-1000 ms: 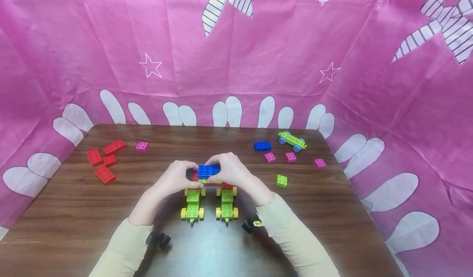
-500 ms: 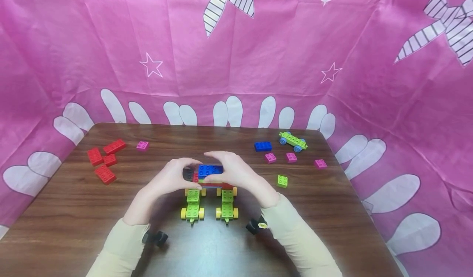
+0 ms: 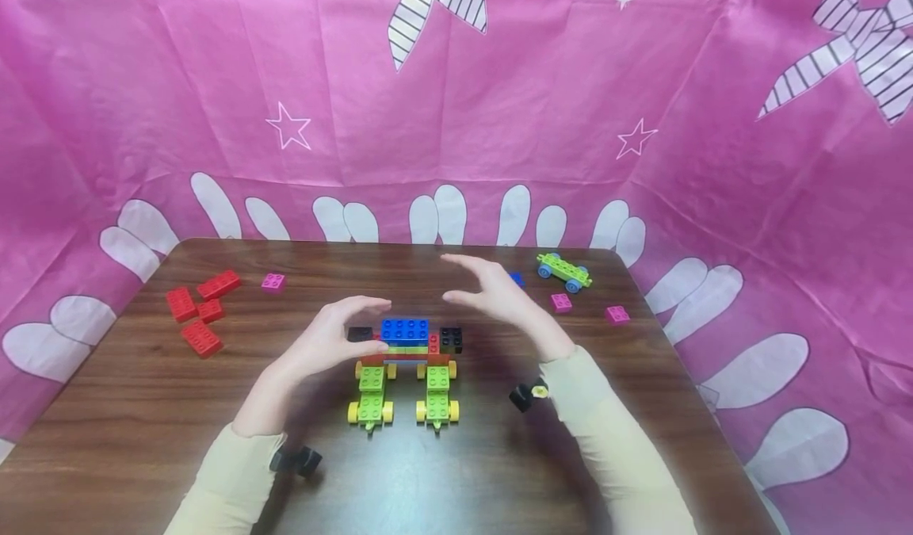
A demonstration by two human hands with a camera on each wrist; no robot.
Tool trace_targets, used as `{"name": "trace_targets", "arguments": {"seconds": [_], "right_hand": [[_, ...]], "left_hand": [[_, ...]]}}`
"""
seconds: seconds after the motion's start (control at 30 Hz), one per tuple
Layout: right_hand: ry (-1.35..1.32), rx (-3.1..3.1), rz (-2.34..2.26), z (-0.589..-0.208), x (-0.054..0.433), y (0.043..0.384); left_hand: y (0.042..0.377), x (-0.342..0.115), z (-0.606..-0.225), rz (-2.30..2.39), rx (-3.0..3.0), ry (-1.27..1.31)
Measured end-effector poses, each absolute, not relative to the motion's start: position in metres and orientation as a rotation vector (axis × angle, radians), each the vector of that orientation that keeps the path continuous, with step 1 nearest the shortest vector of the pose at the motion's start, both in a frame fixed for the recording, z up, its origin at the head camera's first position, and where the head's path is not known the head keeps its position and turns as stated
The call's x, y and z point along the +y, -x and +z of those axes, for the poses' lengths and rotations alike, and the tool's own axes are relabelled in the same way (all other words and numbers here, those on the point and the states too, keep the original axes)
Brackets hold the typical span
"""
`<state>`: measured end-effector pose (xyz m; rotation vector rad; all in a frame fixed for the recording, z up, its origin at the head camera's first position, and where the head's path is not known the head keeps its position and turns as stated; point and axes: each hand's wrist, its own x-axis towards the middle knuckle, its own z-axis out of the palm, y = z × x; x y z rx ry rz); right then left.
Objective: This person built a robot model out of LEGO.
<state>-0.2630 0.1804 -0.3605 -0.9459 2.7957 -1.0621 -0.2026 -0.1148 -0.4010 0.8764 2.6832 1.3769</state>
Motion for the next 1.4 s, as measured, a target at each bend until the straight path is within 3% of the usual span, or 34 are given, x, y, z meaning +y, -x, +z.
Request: {"name": "trace_targets", "arguments": {"seconds": [0.3, 0.53, 1.4], "right_hand": [[0.602, 2.869, -1.068, -0.387, 0.230, 0.319], [0.498, 2.873, -0.994, -0.407, 0.246, 0.345], [0.489, 2.762, -0.848, -0.454, 0.268, 0.381]], "left_hand": [[0.202, -0.112, -0.404, 1.338, 2.656, -0.849], [0.204, -0.112, -0.405, 1.301, 2.660, -0.792], [0.205, -0.111, -0.406, 1.301, 2.646, -0.777]]}}
